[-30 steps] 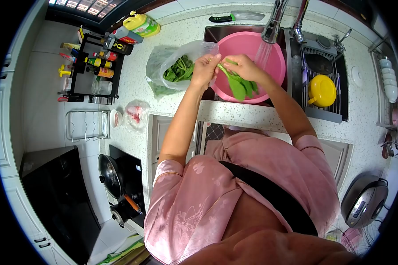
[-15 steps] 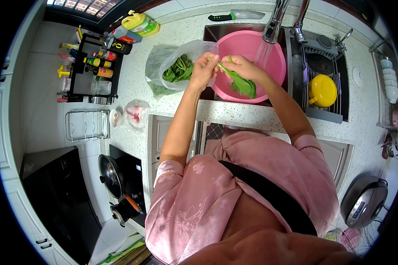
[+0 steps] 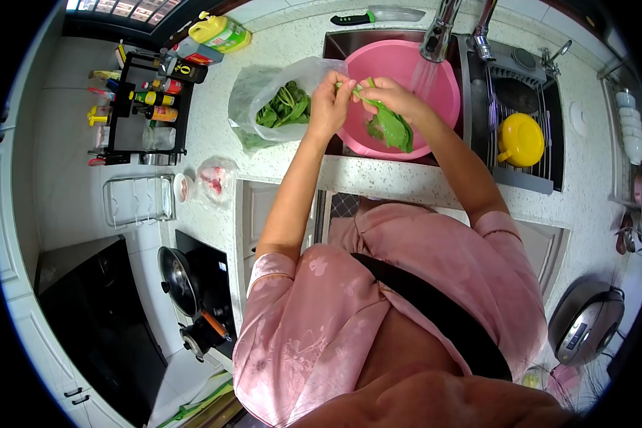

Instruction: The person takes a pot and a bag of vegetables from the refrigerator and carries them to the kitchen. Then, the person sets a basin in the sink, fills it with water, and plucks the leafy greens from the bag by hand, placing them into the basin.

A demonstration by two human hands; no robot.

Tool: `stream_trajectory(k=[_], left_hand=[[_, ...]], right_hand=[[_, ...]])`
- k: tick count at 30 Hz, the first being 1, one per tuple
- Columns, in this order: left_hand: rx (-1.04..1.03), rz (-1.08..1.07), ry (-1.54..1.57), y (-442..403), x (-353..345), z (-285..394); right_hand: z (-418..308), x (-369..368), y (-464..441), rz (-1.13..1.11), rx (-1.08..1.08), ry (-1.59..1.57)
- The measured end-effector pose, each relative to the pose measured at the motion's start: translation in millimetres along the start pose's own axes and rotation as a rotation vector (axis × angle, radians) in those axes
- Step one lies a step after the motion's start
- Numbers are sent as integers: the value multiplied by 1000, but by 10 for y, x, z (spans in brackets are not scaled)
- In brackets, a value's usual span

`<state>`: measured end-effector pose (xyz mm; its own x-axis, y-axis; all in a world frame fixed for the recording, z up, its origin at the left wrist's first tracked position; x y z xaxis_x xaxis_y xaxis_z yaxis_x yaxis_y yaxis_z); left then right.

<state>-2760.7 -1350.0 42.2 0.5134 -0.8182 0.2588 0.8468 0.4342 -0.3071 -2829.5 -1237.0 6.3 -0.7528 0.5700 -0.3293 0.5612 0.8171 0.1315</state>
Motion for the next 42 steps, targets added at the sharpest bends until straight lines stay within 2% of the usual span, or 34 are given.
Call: stream_trajectory(k=[1,3,4,5,7,9,10,11,12,13,14,16,17,18,20,22,24,26,27,28,30,34,36,37,39,42], left_hand=[[10,-1,2,5,-22,2],[-207,56,-232,29,-57,132],[-197,54,-230,39,-94,161],[-272,129,-287,50,-118,265],[-341,204,-344,74,-117,279],[29,253,101,3,-34,69],[28,265,95,39,33,38],[334,209,345,119,83,-33],[636,149,593,238,120,-83],[689,118,693,363,145,-158],[749,118,727,499,181,-174],[889,109,960,776,272,-420],[886,115,961,880,318,-475],[893,154,1035,973,370,-511],[894,198,1105,1085,474,-487],[947,267,1059,1164,590,-471],[917,265,996,1199,665,-426],[875,246,866,1205,735,-388],[871,201,872,1199,743,-369],[878,177,849,1197,747,-340],[879,128,787,1158,739,-200],[792,105,729,1111,755,-137],[727,159,643,1069,804,-74],[708,217,614,1033,812,-35],[692,237,613,956,861,-8],[611,305,541,746,862,107]], right_hand=[[-13,7,2,-4,-14,66],[58,60,-60,59,8,140],[87,114,-110,118,43,222],[176,164,-182,119,34,221],[231,337,-270,489,313,677],[190,331,-193,538,361,792],[158,330,-170,587,410,901],[263,396,-197,571,422,895],[445,437,-223,511,511,1110],[554,395,-287,448,602,1322],[513,292,-324,438,616,1312],[243,-3,-253,364,519,1000],[100,-183,-262,351,367,956],[-2,-355,-289,346,369,955],[-158,-710,-370,191,527,758],[97,-912,-702,161,567,797],[424,-1029,-1043,123,614,836],[523,-1112,-1283,266,581,1040],[418,-1199,-1223,197,515,1269],[496,-1222,-1326,194,528,1266],[637,-1293,-1418,186,927,1337],[592,-1130,-1435,11,1040,1209],[516,-1035,-1317,89,847,881],[450,-997,-1217,89,845,885],[71,-843,-963,138,612,492],[-124,-622,-741,145,527,393]])
Point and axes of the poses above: each hand's wrist, its own y-axis away from the middle knuckle, its own x-axis out of the back of the hand, z = x × y, the point moved 4 cm from there along -y, towards the middle knuckle, and after that the axes turned 10 degrees about z, right-handed, at the moved point
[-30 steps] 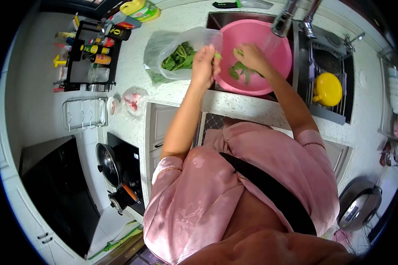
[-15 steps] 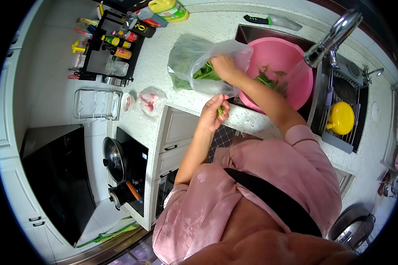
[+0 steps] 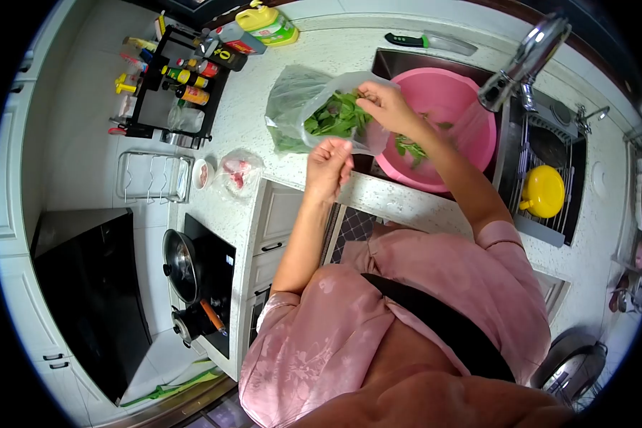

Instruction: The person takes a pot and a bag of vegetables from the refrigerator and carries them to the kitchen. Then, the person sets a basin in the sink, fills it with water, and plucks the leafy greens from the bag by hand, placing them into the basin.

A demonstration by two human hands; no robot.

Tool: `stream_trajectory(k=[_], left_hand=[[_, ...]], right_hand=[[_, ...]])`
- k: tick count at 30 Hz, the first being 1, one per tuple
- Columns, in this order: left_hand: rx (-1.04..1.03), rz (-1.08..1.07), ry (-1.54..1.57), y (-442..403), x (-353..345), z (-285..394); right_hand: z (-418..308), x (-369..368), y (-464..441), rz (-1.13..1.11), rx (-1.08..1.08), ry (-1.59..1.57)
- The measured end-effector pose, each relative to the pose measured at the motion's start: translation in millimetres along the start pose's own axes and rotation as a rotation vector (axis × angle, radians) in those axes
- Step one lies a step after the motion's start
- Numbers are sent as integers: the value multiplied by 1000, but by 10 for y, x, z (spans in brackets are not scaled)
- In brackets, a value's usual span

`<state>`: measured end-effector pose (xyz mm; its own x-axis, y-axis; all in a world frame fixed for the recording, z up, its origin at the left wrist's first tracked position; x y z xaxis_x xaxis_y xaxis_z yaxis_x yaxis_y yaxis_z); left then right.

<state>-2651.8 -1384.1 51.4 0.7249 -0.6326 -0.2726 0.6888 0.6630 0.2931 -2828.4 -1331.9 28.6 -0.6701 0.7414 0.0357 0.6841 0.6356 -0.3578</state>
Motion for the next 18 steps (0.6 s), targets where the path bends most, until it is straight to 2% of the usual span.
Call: stream_trajectory(k=[2,4,5,9,11,14,15,17,18], left_hand=[[-126,59,-111,-101,-123,103],[-214,54,-190,-186,-288,205],[-235,56,-203,-245,-372,207],[-209,-54,-192,-441,-710,146],[-137,-77,-186,-492,-832,63],[-90,-80,-147,-513,-955,-62],[-83,-90,-150,-536,-977,-122],[-122,-46,-175,-616,-967,-240],[-116,-52,-176,-647,-985,-310]], right_hand=[[69,169,45,1,8,-104],[-90,337,116,-88,-168,-295],[-78,408,162,-90,-197,-293],[-178,669,352,-103,-267,-215],[-338,785,478,-42,-368,-298],[-431,1020,630,85,-445,-212],[-341,1081,677,97,-448,-210],[-207,1254,729,164,-183,135],[-169,1323,776,170,-188,138]])
Point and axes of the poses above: each hand's wrist, its own y-axis away from the middle knuckle, its own x-axis out of the back of the hand, z = x × y, the point moved 4 cm from there along -y, towards the middle knuckle, and after that the axes turned 10 degrees about z, right-handed, at the moved point
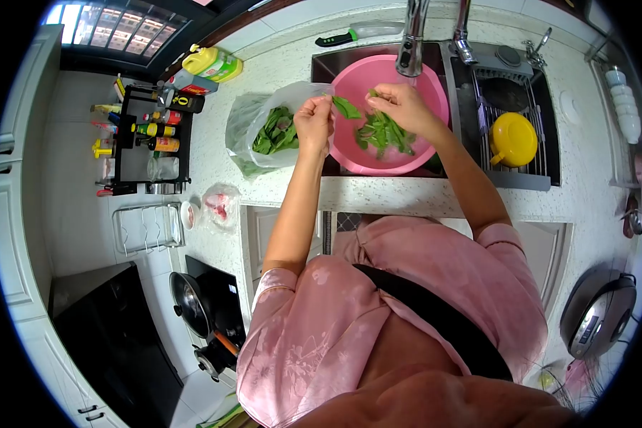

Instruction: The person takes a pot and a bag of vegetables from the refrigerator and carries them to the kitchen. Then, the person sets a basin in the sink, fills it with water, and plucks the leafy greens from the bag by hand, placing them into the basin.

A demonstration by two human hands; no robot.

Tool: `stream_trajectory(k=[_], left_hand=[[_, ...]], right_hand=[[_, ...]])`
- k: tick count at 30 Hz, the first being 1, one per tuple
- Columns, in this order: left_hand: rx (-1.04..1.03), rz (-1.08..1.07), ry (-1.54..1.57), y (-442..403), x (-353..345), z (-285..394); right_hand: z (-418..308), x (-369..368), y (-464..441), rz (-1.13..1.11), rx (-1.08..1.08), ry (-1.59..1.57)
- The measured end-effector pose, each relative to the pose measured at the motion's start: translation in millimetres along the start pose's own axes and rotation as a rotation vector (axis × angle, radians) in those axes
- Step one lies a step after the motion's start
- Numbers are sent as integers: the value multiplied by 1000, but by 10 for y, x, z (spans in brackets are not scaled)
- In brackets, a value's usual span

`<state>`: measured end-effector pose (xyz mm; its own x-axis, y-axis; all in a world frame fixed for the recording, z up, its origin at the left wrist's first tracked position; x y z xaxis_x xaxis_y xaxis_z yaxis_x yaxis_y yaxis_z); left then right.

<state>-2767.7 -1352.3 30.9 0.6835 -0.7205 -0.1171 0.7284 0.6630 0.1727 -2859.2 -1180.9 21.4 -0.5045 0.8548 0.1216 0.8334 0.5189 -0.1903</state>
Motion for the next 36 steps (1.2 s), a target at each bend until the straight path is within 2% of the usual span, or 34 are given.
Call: stream_trajectory(k=[2,3,5,10,15,17,18,21,23,25,30,32,33,35,36], left_hand=[[-13,-13,-192,-58,-78,-134],[-73,-106,-203,-64,-156,-185],[-89,-131,-232,-3,-255,-264],[-57,-321,-231,281,-534,15],[-25,-309,-244,203,-451,26],[-16,-285,-265,196,-405,17],[-60,-277,-285,176,-377,2],[-94,-261,-249,167,-334,-54],[-80,-255,-194,192,-288,-53],[65,-258,-248,206,-206,-32],[104,-247,-251,210,-45,-67],[98,-250,-267,169,10,-129],[95,-264,-257,126,35,-189],[93,-276,-247,117,76,-182],[169,-300,-253,134,92,-134]], right_hand=[[33,71,42,-54,40,52],[32,84,58,-52,34,53],[-12,105,66,-79,-2,-144],[-44,74,118,-218,-174,-100],[106,-66,80,-250,-260,-104],[103,-115,78,-329,-301,-140],[142,-145,60,-338,-302,-140],[167,-197,26,-286,-350,-202],[84,-207,23,-240,-344,-123],[76,-243,17,-240,-331,-65],[46,-291,-6,-190,-194,143],[-58,-299,1,-298,-25,183],[-53,-293,-1,-301,-24,184],[-6,-348,38,-478,-221,-82],[3,-347,37,-480,-222,-82]])
Point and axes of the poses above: each hand's wrist, its own y-axis away from the middle knuckle, its own x-axis out of the back of the hand, z = x × y, the point moved 4 cm from there along -y, towards the middle knuckle, and after that the axes turned 10 degrees about z, right-handed, at the moved point
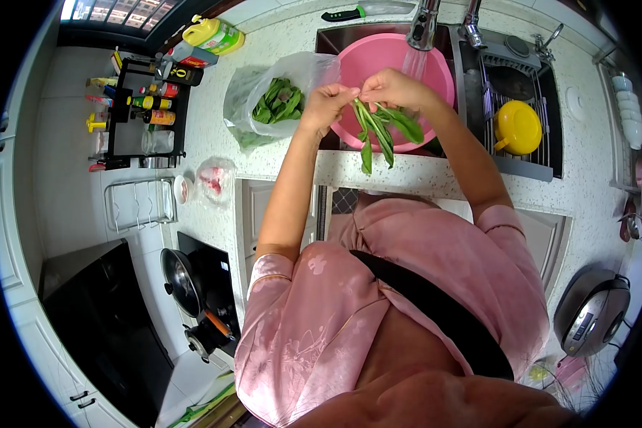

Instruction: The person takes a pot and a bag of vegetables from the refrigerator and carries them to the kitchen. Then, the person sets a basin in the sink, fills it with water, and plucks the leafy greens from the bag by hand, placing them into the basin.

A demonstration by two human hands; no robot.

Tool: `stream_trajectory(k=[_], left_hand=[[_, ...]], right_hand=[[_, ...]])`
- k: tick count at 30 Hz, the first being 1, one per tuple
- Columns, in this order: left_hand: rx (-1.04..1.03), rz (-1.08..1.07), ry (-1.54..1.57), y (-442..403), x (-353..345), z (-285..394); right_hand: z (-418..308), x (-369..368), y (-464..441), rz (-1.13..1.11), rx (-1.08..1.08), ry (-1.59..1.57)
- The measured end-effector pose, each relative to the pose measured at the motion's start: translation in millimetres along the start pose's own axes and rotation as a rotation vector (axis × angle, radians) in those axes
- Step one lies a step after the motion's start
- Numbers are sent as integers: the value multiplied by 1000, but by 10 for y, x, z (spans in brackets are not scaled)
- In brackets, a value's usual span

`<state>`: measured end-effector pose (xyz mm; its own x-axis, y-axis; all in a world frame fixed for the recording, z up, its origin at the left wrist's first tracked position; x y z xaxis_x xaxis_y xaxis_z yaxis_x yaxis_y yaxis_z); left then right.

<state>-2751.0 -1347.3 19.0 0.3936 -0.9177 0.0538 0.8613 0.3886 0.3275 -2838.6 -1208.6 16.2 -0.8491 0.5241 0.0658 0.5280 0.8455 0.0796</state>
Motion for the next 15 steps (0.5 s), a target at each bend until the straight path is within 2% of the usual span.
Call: stream_trajectory(k=[2,6,9,11,15], left_hand=[[69,-34,2,58,-2,56],[87,-55,48,99,-10,64],[70,-47,85,91,-3,1],[54,-42,114,94,6,-21],[14,-51,247,150,13,15]], right_hand=[[43,-30,-1,-73,-99,-120],[69,-96,-15,-116,-109,-260],[49,-148,-5,-13,-100,-147],[23,-163,32,120,-94,-179],[71,-169,98,176,-67,-339]])
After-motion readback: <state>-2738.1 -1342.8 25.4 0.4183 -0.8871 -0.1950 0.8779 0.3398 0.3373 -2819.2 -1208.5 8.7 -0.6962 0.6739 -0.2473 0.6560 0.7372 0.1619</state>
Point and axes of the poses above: each hand's wrist, its own y-axis away from the middle knuckle, its own x-axis out of the back of the hand, z = x × y, the point moved 4 cm from there along -y, towards the middle knuckle, and after that the axes turned 10 degrees about z, right-handed, at the moved point
